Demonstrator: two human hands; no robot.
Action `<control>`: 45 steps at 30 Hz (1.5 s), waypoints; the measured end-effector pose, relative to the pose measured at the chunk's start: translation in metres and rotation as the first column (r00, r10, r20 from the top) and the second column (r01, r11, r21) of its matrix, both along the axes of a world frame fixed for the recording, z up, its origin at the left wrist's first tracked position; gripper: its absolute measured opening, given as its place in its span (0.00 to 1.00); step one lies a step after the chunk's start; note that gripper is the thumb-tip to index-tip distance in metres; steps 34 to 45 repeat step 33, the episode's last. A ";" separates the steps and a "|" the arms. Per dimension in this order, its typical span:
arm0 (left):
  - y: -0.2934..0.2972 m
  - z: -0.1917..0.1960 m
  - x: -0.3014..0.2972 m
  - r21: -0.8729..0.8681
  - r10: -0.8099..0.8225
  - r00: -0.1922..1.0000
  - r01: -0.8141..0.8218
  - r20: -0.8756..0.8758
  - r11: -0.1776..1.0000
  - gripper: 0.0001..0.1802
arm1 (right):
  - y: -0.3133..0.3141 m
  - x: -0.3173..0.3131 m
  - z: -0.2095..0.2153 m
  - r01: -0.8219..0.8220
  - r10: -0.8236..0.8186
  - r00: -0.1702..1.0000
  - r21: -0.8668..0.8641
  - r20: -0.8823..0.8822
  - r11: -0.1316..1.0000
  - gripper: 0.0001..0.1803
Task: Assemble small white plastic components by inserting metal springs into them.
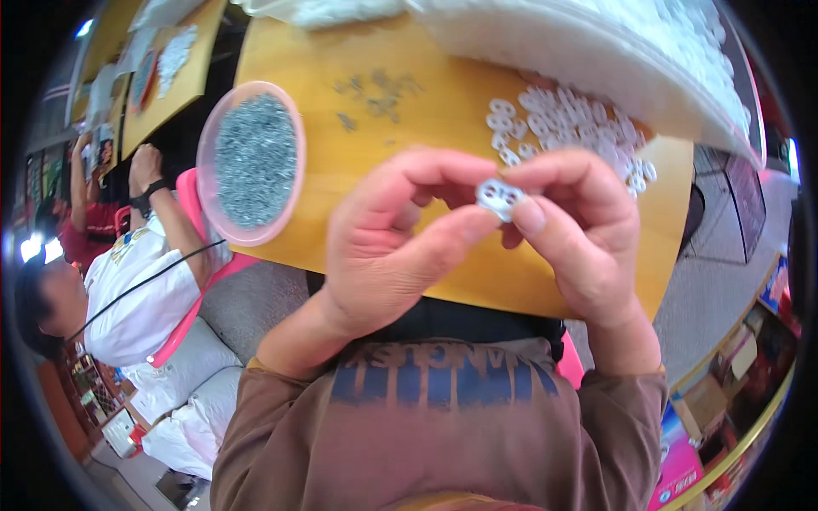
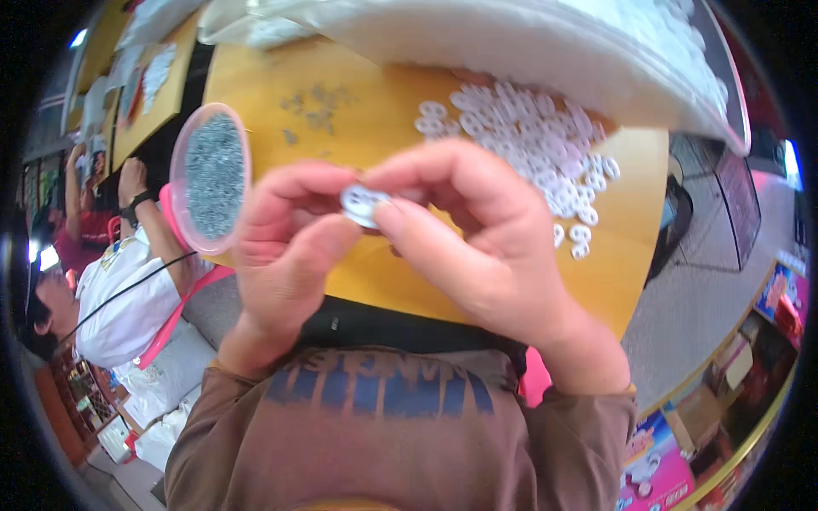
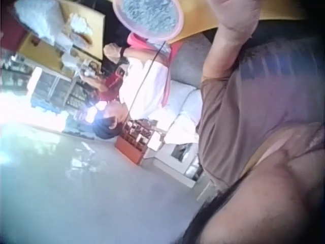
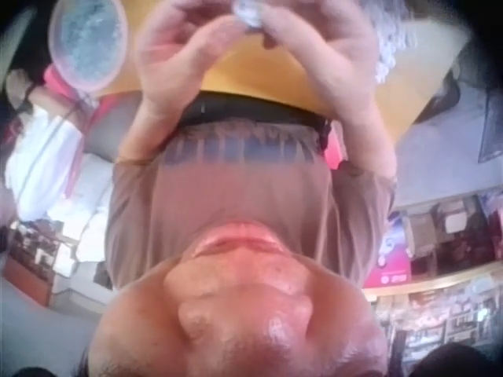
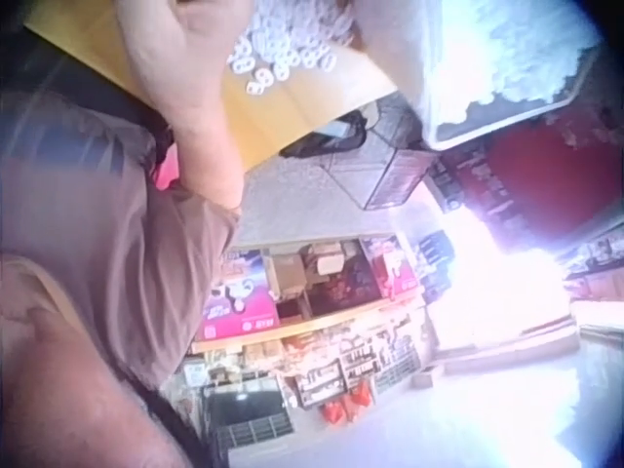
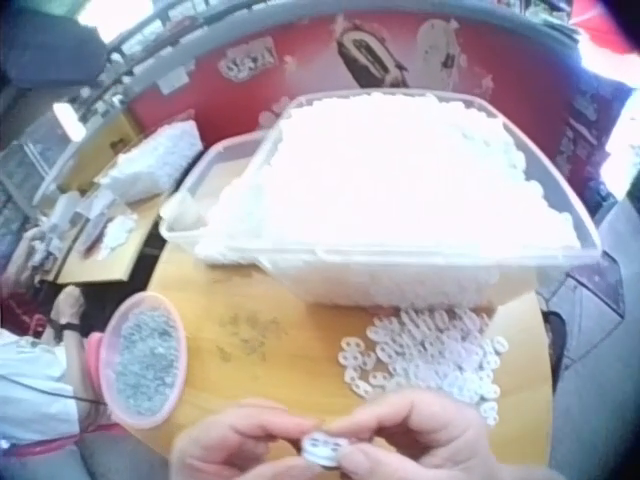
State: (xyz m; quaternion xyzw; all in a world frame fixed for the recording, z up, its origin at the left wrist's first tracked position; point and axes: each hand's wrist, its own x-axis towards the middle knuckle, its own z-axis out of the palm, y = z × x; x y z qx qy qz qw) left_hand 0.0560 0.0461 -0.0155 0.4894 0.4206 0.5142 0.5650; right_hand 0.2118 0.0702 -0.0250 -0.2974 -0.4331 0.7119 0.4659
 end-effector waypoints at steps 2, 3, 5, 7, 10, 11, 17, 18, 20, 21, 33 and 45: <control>0.002 0.002 0.000 -0.102 -0.033 0.994 0.044 0.106 0.994 0.13 | 0.001 0.001 0.002 -0.004 0.004 1.000 0.022 0.017 1.000 0.09; 0.004 0.002 -0.001 -0.153 -0.042 0.985 0.067 0.166 0.986 0.13 | 0.001 -0.001 0.002 0.014 -0.015 0.998 0.015 0.056 1.000 0.09; 0.008 0.010 -0.006 -0.183 -0.026 0.987 0.055 0.157 0.982 0.12 | 0.002 -0.003 0.004 0.004 -0.004 0.999 0.012 0.036 1.000 0.09; 0.013 0.016 -0.012 -0.230 -0.026 0.986 0.064 0.166 0.971 0.12 | 0.003 -0.001 0.004 0.012 -0.012 0.999 -0.010 0.034 1.000 0.09; 0.031 0.030 -0.032 -0.175 0.125 0.992 -0.125 -0.009 0.977 0.11 | 0.010 0.001 0.005 -0.018 0.015 0.993 0.028 0.119 0.999 0.08; 0.041 0.030 -0.043 -0.166 0.120 0.993 -0.120 -0.010 0.979 0.11 | 0.011 0.001 0.004 -0.017 0.014 0.990 0.023 0.137 1.000 0.08; 0.111 0.028 -0.110 -0.010 0.300 0.954 -0.300 -0.029 0.954 0.10 | 0.013 0.000 -0.002 -0.072 0.045 0.958 0.087 0.284 0.994 0.07; 0.125 0.028 -0.118 0.013 0.328 0.944 -0.328 -0.038 0.945 0.11 | 0.013 -0.001 -0.005 -0.100 0.051 0.938 0.126 0.342 0.987 0.07; 0.151 0.031 -0.128 0.055 0.384 0.919 -0.381 -0.086 0.923 0.11 | 0.016 -0.003 -0.008 -0.089 0.041 0.935 0.122 0.352 0.989 0.07; 0.160 0.031 -0.133 0.069 0.411 0.902 -0.406 -0.129 0.911 0.10 | 0.016 -0.003 -0.010 -0.077 0.031 0.934 0.115 0.357 0.990 0.07; 0.032 -0.016 -0.051 0.515 0.375 0.522 0.152 -0.767 0.843 0.06 | 0.037 0.019 -0.013 0.257 -0.255 0.966 0.114 -0.029 0.960 0.12; 0.032 -0.016 -0.051 0.515 0.375 0.522 0.152 -0.767 0.843 0.06 | 0.037 0.019 -0.013 0.257 -0.255 0.966 0.114 -0.029 0.960 0.12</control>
